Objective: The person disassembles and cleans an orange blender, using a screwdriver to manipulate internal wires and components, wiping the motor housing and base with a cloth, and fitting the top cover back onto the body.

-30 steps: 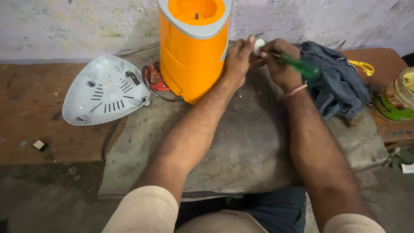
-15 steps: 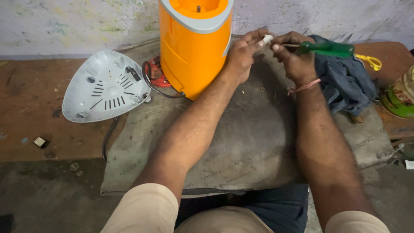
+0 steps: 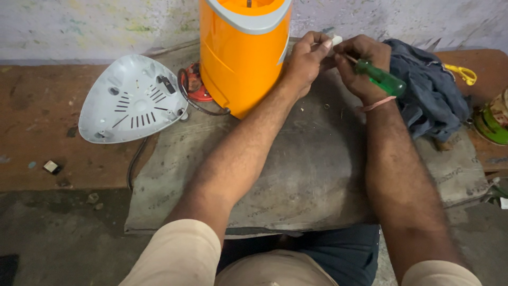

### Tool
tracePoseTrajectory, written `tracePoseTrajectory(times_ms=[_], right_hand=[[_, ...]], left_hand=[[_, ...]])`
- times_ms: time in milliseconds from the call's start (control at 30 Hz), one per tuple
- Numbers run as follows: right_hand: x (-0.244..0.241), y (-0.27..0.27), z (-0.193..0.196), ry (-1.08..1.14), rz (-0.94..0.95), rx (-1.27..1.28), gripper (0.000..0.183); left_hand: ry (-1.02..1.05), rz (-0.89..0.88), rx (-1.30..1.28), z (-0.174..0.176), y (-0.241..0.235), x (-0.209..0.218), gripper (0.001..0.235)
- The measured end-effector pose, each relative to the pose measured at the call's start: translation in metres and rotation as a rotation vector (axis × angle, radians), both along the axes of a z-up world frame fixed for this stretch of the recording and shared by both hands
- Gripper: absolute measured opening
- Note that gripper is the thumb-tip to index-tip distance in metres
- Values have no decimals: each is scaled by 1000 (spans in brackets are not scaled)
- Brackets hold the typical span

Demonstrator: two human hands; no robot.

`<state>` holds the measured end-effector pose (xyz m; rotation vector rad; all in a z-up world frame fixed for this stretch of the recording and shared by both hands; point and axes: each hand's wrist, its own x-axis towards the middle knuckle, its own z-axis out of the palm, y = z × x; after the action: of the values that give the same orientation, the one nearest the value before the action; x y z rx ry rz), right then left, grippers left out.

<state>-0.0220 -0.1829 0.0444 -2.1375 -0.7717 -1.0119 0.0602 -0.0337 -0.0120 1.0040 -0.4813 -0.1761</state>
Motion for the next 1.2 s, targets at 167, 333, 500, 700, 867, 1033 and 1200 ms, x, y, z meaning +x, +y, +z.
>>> tracePoseTrajectory(times_ms=[167, 333, 500, 700, 867, 1033, 1200], right_hand=[[5, 6, -2, 497, 157, 697, 5], [7, 1, -2, 628, 376, 1061, 8], [6, 4, -11, 50, 47, 155, 9], [19, -8, -20, 516, 275, 826, 16], [41, -45, -38, 628, 198, 1094, 25], [52, -57, -52, 491, -514, -52, 31], [35, -29, -36, 760, -621, -303, 30]], left_hand=[[-9, 25, -29, -4, 0, 2, 15], [-107, 2, -53, -7, -6, 1, 20], [30, 0, -45, -3, 0, 5, 26], [-48, -55, -89, -7, 1, 4, 28], [-56, -47, -178, 0, -6, -6, 29], [-29, -183, -291, 15, 8, -15, 37], [-58, -194, -296, 21, 15, -20, 38]])
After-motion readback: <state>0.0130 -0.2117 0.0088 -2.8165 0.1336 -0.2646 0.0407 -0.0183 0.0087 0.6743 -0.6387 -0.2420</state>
